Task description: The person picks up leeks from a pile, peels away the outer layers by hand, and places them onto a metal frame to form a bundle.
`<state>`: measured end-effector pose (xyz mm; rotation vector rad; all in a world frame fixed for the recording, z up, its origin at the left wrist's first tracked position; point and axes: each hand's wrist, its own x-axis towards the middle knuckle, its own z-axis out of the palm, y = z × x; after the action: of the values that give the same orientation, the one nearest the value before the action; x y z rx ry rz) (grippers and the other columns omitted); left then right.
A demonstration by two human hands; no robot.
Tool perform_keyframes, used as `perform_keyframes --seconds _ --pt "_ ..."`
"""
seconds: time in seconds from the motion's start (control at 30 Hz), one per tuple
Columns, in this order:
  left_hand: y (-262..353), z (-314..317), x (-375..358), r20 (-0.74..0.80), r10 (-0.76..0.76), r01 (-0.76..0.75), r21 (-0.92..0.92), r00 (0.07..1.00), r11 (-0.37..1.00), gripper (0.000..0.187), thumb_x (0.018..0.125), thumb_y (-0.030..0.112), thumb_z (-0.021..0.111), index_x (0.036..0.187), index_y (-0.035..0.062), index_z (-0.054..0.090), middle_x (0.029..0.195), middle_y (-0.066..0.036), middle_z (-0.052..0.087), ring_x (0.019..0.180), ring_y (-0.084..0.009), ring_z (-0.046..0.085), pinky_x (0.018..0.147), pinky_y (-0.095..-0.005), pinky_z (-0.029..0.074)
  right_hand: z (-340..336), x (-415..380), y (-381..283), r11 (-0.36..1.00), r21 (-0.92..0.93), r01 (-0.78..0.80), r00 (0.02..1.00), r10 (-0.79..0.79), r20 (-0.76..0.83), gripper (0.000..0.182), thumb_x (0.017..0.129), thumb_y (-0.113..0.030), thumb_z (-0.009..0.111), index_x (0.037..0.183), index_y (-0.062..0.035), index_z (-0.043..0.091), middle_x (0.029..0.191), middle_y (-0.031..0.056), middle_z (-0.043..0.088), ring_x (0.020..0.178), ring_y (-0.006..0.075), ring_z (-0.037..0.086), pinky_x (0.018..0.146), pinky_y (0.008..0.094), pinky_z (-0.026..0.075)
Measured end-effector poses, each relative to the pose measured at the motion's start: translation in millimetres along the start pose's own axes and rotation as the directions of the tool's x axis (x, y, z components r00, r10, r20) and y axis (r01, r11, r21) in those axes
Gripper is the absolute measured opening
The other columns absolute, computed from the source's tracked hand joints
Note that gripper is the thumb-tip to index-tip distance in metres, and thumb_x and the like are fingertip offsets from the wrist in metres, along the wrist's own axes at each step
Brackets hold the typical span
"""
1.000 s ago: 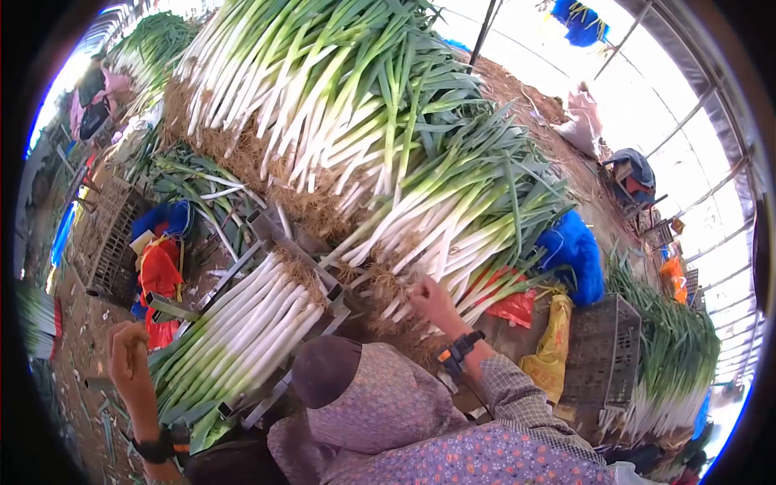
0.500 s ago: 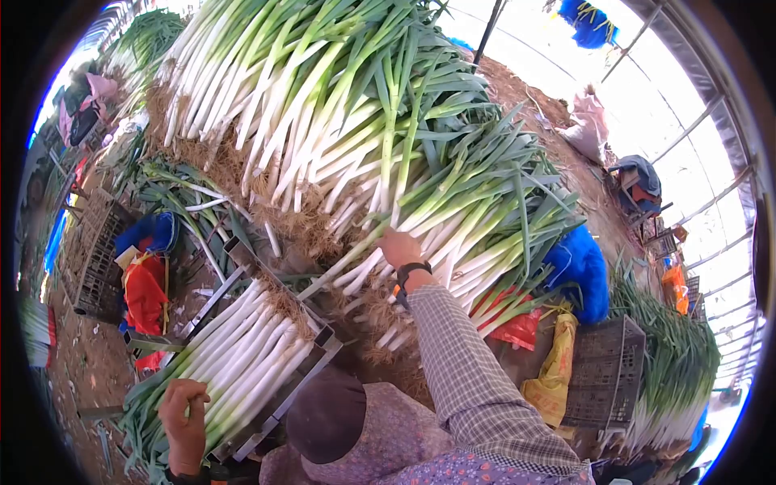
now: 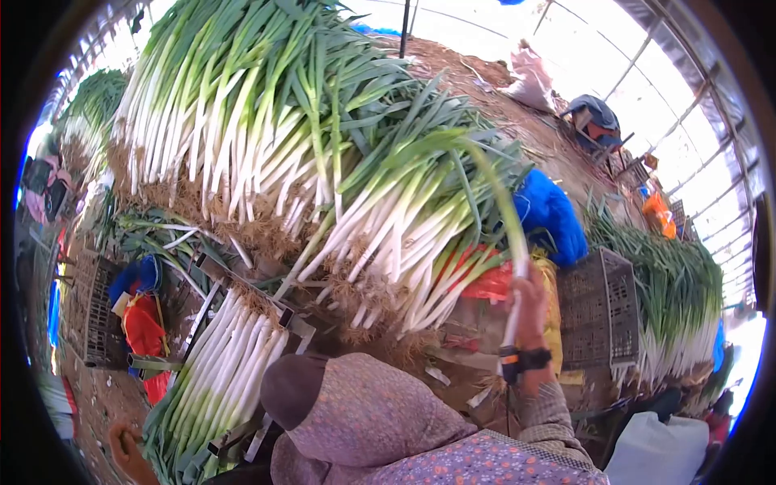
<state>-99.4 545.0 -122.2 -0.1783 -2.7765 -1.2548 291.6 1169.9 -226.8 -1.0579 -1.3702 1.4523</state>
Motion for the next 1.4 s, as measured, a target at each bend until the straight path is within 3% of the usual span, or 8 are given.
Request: perform_keyframes --seconds 0.23,0.33,0.4,0.77,0.87,0.97,1.07,1.4 --pt "51 0 -40 -0.103 0.024 0.001 0.236 0.994 0.972 0.024 0.096 0.016 0.053 0.105 -0.0041 0.064 0.089 -0.013 0.066 0.083 -0.0242 0.061 0.077 -0.0368 0.047 -66 7 47 0.994 -0.024 0.106 0.911 -0.106 -0.4 0.049 0.092 -0.011 0.047 0.141 -0.0077 0.04 0.093 0.0082 0.06 0.057 0.0141 0.055 0.047 0.0286 0.047" --pt "37 -4 -44 -0.041 0.085 -0.066 0.344 0.996 0.937 0.024 0.095 0.017 0.054 0.106 -0.0024 0.065 0.087 -0.013 0.066 0.082 -0.0256 0.06 0.078 -0.0373 0.047 -94 60 188 0.478 -0.861 0.176 0.814 -0.562 -0.145 0.043 0.091 -0.014 0.052 0.133 -0.0049 0.05 0.101 0.0198 0.065 0.076 0.0305 0.065 0.068 0.0387 0.053" --pt "30 -6 -51 -0.011 0.017 -0.011 0.406 1.0 0.914 0.025 0.095 0.018 0.054 0.106 -0.0018 0.064 0.09 -0.014 0.066 0.083 -0.0265 0.059 0.079 -0.0381 0.046 -45 67 187 0.648 -0.761 -0.02 0.978 -0.146 -0.15 0.037 0.089 -0.021 0.057 0.121 -0.0017 0.059 0.106 0.0262 0.065 0.096 0.0391 0.064 0.087 0.0414 0.049" --pt "63 20 -72 -0.014 -0.185 0.166 0.516 0.983 0.841 0.03 0.098 0.021 0.051 0.114 -0.0023 0.062 0.103 -0.018 0.064 0.09 -0.0321 0.059 0.08 -0.0426 0.047 216 212 226 0.878 -0.356 -0.321 0.945 0.269 -0.189 0.049 0.083 -0.027 0.059 0.116 0.0084 0.058 0.112 0.0302 0.064 0.108 0.0438 0.061 0.09 0.0452 0.047" --pt "59 16 -72 0.021 -0.185 0.14 0.572 0.982 0.809 0.031 0.099 0.022 0.05 0.115 -0.0018 0.062 0.105 -0.019 0.065 0.093 -0.0321 0.06 0.081 -0.0433 0.047 211 218 223 0.85 -0.302 -0.432 0.902 0.415 -0.12 0.043 0.086 -0.029 0.061 0.108 0.0074 0.055 0.085 0.0169 0.065 0.064 0.0236 0.062 0.053 0.0386 0.048" --pt "58 15 -74 0.004 -0.189 0.154 0.563 0.982 0.812 0.031 0.099 0.022 0.05 0.114 -0.0018 0.063 0.105 -0.018 0.065 0.092 -0.0318 0.061 0.081 -0.0434 0.048 185 202 217 0.93 -0.3 -0.21 0.975 0.178 -0.131 0.041 0.083 -0.026 0.064 0.105 0.0078 0.055 0.099 0.0245 0.065 0.094 0.0377 0.064 0.085 0.0429 0.047" --pt "53 8 -75 0.002 -0.16 0.136 0.514 0.987 0.847 0.029 0.099 0.02 0.05 0.112 -0.0016 0.064 0.103 -0.017 0.065 0.09 -0.0303 0.06 0.08 -0.0424 0.048 148 171 160 0.98 -0.006 -0.2 0.972 0.198 -0.127 0.016 0.089 -0.012 0.055 0.096 0.0011 0.05 0.081 0.0129 0.059 0.071 0.0219 0.066 0.057 0.037 0.055" --pt "59 16 -83 0.042 -0.002 -0.014 0.391 0.999 0.92 0.02 0.098 0.012 0.053 0.107 0.0022 0.067 0.097 -0.013 0.067 0.08 -0.0247 0.061 0.071 -0.0373 0.05 90 127 156 0.929 -0.11 -0.355 0.935 0.355 -0.02 0.017 0.09 -0.012 0.053 0.103 -0.0022 0.059 0.087 0.0095 0.067 0.069 0.0144 0.065 0.054 0.0296 0.054"
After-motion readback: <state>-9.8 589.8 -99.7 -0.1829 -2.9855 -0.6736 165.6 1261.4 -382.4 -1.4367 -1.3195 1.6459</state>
